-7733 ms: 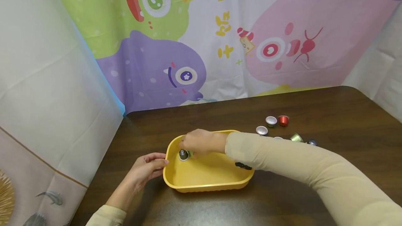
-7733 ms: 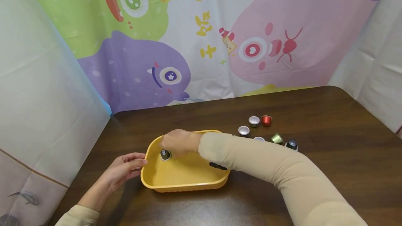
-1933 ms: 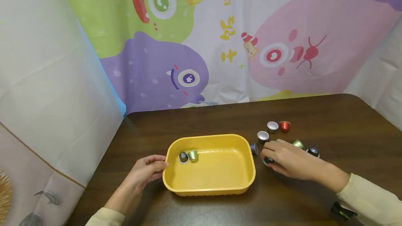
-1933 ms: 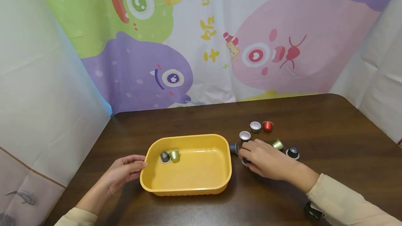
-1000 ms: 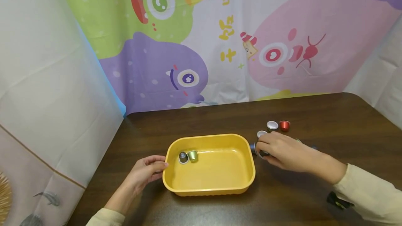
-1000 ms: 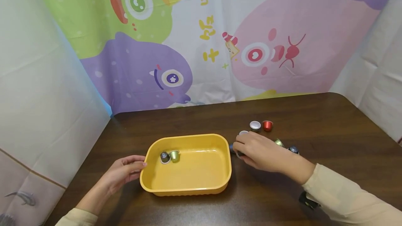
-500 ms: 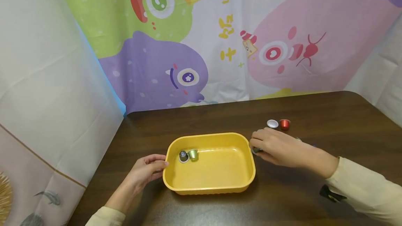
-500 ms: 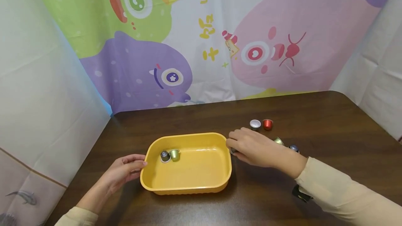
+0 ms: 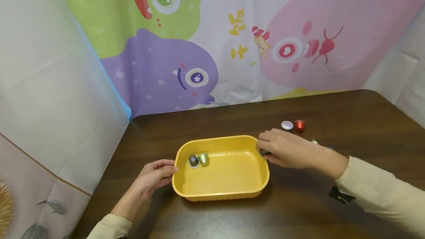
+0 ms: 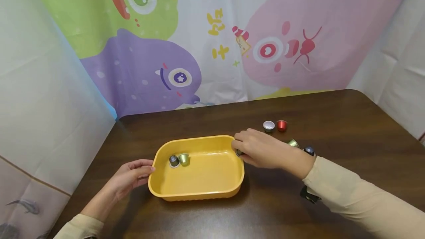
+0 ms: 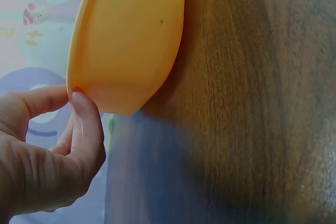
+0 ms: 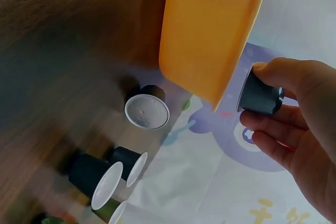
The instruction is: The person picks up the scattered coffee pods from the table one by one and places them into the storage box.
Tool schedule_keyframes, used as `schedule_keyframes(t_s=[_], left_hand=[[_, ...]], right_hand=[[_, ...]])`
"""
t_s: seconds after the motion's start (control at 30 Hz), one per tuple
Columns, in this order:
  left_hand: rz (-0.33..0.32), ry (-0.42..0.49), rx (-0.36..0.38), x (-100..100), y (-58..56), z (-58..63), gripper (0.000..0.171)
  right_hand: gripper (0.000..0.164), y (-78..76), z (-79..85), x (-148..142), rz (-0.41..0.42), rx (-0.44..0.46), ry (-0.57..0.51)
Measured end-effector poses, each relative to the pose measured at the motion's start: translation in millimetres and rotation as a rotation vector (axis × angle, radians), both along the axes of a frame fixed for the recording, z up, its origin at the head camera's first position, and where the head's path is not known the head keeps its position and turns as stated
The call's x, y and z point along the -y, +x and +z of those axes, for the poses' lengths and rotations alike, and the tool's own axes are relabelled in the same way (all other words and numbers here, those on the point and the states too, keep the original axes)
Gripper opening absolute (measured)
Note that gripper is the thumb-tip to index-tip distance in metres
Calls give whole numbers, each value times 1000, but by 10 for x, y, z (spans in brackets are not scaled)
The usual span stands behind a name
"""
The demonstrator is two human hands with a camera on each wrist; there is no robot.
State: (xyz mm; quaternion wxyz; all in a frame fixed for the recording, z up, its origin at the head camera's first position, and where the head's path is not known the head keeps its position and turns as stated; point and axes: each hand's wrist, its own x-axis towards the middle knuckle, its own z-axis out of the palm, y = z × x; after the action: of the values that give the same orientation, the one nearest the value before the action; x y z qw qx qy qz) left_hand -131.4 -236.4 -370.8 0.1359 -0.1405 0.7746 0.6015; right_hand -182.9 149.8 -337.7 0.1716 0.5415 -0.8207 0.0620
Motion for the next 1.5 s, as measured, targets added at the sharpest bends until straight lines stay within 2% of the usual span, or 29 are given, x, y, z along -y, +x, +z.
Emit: schedule_keyframes(t_s=[0.23, 0.6, 1.0, 1.5], left_hand=[[2, 3, -3, -21, -26, 5, 40], [11, 8, 5, -31, -6, -16, 41], [-13, 56, 18, 2, -7, -28, 42], [-1, 69, 15, 2, -2, -20, 42]], right_hand=[[23, -12, 34, 33, -2, 15, 16], [20, -52, 46, 111, 11, 40, 57], [16, -86, 120, 228, -8, 122, 124], [13, -117, 203, 345, -9, 206, 165]])
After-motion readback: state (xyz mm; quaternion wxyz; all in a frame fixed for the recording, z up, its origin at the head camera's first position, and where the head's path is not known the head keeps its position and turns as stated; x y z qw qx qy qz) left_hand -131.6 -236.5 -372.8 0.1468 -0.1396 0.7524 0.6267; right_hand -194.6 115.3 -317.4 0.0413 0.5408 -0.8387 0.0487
